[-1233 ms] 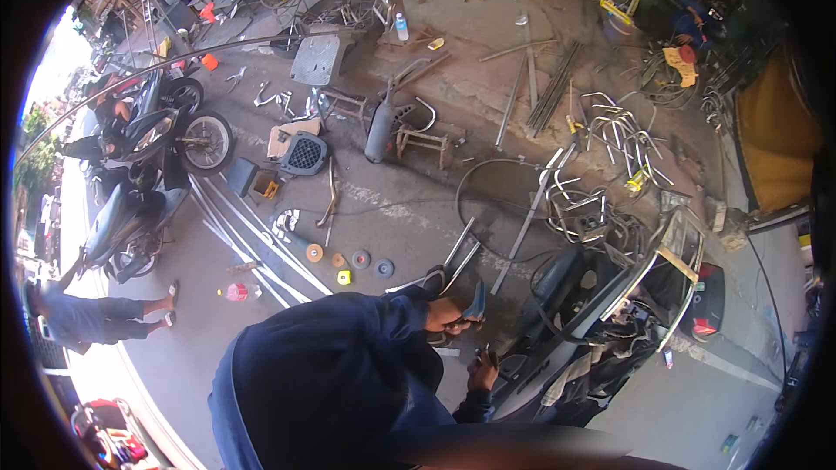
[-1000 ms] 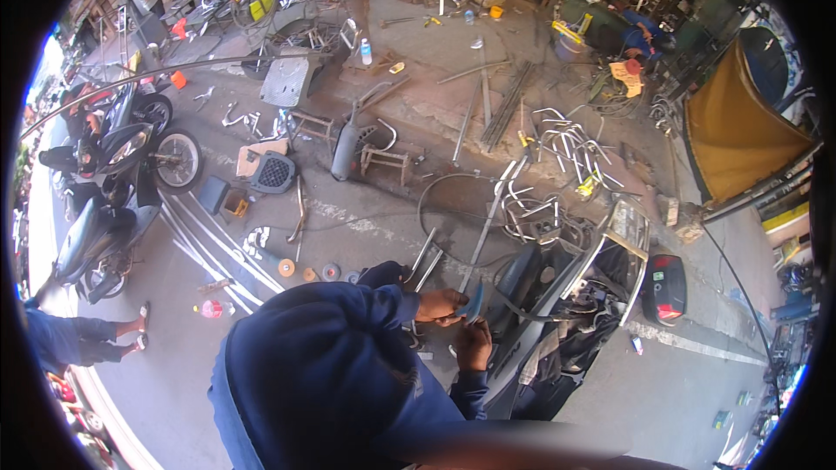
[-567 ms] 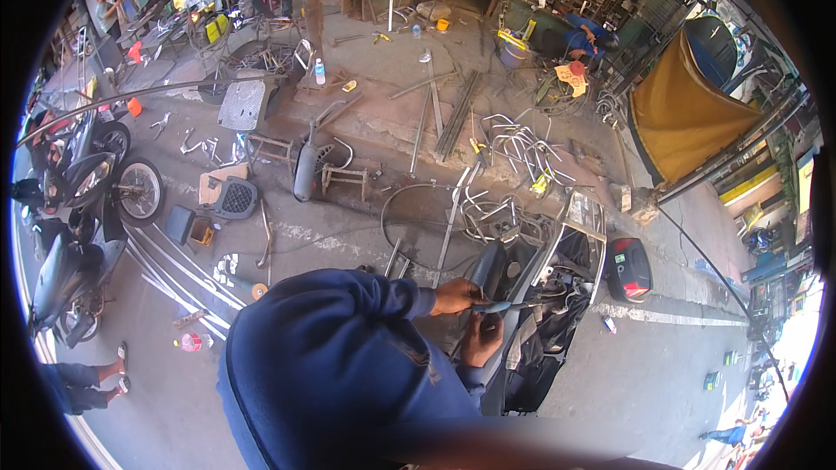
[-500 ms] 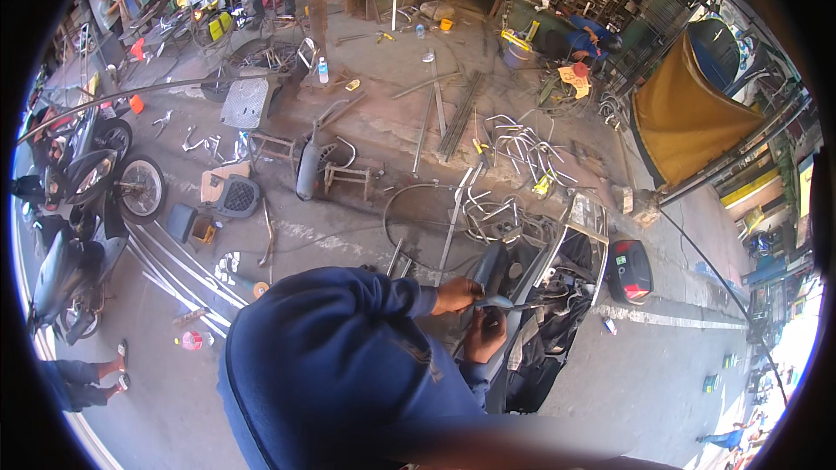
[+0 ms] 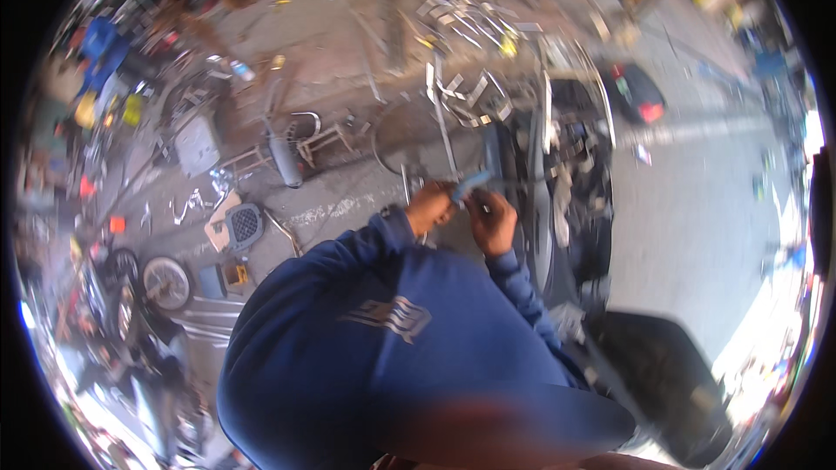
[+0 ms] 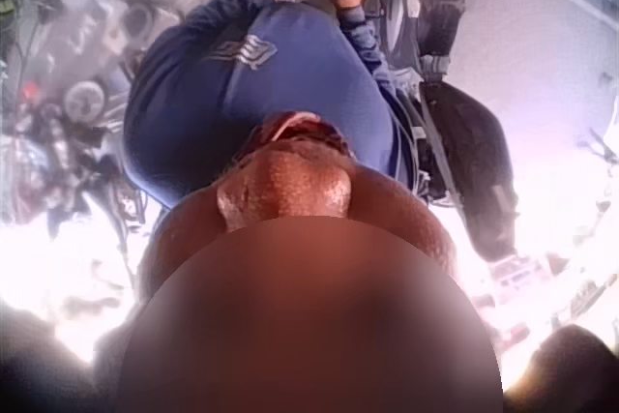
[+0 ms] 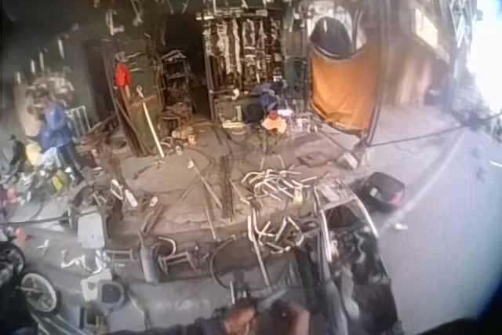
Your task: The person retrieves a bolt and a screwdriver from a shelf, then walks to a motorcycle. They use the screwdriver to tighten a bolt on the motorcycle's undercarriage and then fit a black plastic cover over the area.
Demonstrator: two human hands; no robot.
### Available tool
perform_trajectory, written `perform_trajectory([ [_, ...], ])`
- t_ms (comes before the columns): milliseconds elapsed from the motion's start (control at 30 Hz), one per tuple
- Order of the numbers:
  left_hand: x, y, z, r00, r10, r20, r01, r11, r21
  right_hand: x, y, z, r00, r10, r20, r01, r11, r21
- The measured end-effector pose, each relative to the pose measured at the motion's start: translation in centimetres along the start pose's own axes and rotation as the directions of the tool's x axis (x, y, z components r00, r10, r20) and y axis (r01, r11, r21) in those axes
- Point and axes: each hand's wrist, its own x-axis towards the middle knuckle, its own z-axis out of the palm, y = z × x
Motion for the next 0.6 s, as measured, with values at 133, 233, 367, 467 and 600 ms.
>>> perform_trajectory([
  [133, 0.3, -0.2, 0.9, 0.993, -0.084, 0.083, 0.086, 0.996, -0.022, -1.2, 1.1, -0.5, 0.981, 0.180, -0.076, -0.175, 0.982, 0.070],
  [233, 0.9, -0.9, 1.6, 0.983, -0.105, 0.150, 0.117, 0.990, -0.075, -3.4, 2.4, -0.4, 0.940, 0.325, -0.103, -0.301, 0.933, 0.197],
  [367, 2.0, -2.6, 2.0, 0.941, -0.304, 0.148, 0.297, 0.952, 0.070, -6.9, 4.9, -0.2, 0.807, 0.569, -0.157, -0.427, 0.746, 0.511],
  [467, 2.9, -4.2, 2.5, 0.897, -0.379, 0.228, 0.390, 0.921, -0.003, -9.3, 6.2, -0.6, 0.654, 0.756, -0.036, -0.510, 0.476, 0.716],
  [600, 3.8, -6.8, 4.4, 0.949, -0.274, 0.154, 0.288, 0.955, -0.073, -11.2, 6.9, -1.7, 0.746, 0.648, -0.152, -0.499, 0.695, 0.518],
])
